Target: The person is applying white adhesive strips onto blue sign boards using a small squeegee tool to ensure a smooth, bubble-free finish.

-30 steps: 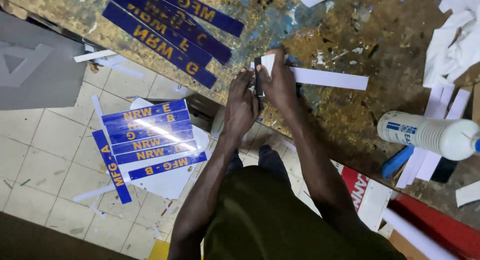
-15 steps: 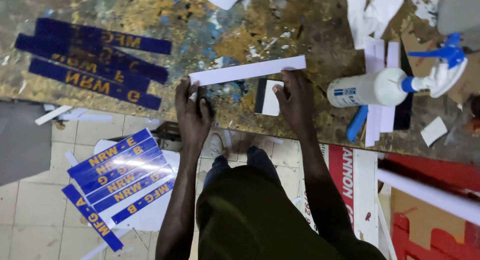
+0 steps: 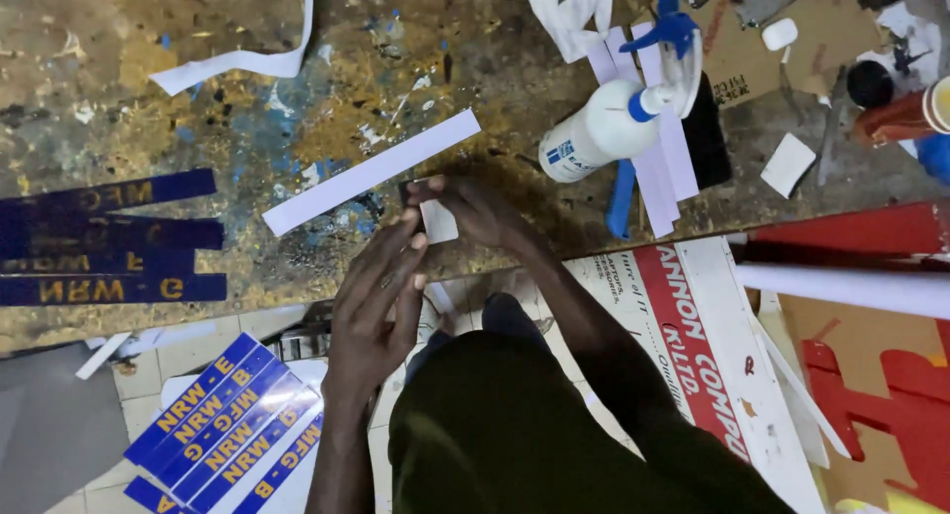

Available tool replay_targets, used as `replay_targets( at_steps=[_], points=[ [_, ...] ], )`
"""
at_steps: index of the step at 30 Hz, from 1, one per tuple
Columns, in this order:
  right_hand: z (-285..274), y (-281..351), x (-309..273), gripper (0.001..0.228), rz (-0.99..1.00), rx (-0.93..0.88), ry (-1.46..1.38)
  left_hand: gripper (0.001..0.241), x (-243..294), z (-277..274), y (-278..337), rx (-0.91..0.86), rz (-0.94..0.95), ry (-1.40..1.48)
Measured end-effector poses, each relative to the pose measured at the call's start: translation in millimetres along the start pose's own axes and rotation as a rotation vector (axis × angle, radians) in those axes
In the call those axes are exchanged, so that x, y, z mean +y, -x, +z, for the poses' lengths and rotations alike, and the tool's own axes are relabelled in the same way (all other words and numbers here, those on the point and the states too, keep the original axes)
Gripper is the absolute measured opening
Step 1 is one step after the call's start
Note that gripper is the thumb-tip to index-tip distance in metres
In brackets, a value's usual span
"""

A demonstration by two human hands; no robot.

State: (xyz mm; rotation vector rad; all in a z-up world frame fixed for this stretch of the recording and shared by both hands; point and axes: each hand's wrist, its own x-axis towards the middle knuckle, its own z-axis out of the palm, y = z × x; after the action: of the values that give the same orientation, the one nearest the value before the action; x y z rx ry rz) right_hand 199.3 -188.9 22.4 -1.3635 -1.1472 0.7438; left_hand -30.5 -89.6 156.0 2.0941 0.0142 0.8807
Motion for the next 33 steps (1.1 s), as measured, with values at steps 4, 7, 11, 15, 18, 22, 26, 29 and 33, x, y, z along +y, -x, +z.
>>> replay_targets(
  at_steps=[4,7,11,15,18,22,26,29,33],
  points=[
    [29.2,-6.2,9.1,0.101,0.174,0.102,-0.686,0.061,-93.1,69.6,21.3,-0.014,0.155,-0.206],
    [54.0,14.1,-27.4,0.103,0.211,0.143,-0.709,0.105,-149.3,98.7,38.3,-0.091,0.223,-0.228],
    [56.5,-16.5,-85.0,0.105,-0.089,0.280,-0.299,0.084,-148.8,78.8,-15.1,0.039,-0.242,0.292],
    [34.9,-13.1,-31.7,0.083,-0.298,0.302,0.377,0.062,-74.9,90.4,-25.7,0.296,-0.663,1.165],
    [-14.2,-20.2,36.1,0.059,-0.188,0.285,0.792,0.099,-17.3,47.8,-45.1,-0.199,-0.562,0.609],
    [-56.9,1.5,60.6,0.042,-0.092,0.526,0.775,0.053,-113.3,80.8,-23.2,-0.021,-0.479,0.071],
    [-74.1,-7.4,77.2,0.033,-0.016,0.529,0.850,0.039,-195.1,107.6,-32.2,-0.051,-0.310,-0.484],
    [-73.8,-25.2,83.6,0.040,-0.078,0.363,1.058,0.047,-211.3,108.2,-38.3,-0.125,-0.262,-0.725],
    [-79.6,-55.6,64.7,0.041,-0.053,0.094,1.113,0.052,-235.8,100.9,-54.2,-0.356,-0.452,-0.741]
  ],
)
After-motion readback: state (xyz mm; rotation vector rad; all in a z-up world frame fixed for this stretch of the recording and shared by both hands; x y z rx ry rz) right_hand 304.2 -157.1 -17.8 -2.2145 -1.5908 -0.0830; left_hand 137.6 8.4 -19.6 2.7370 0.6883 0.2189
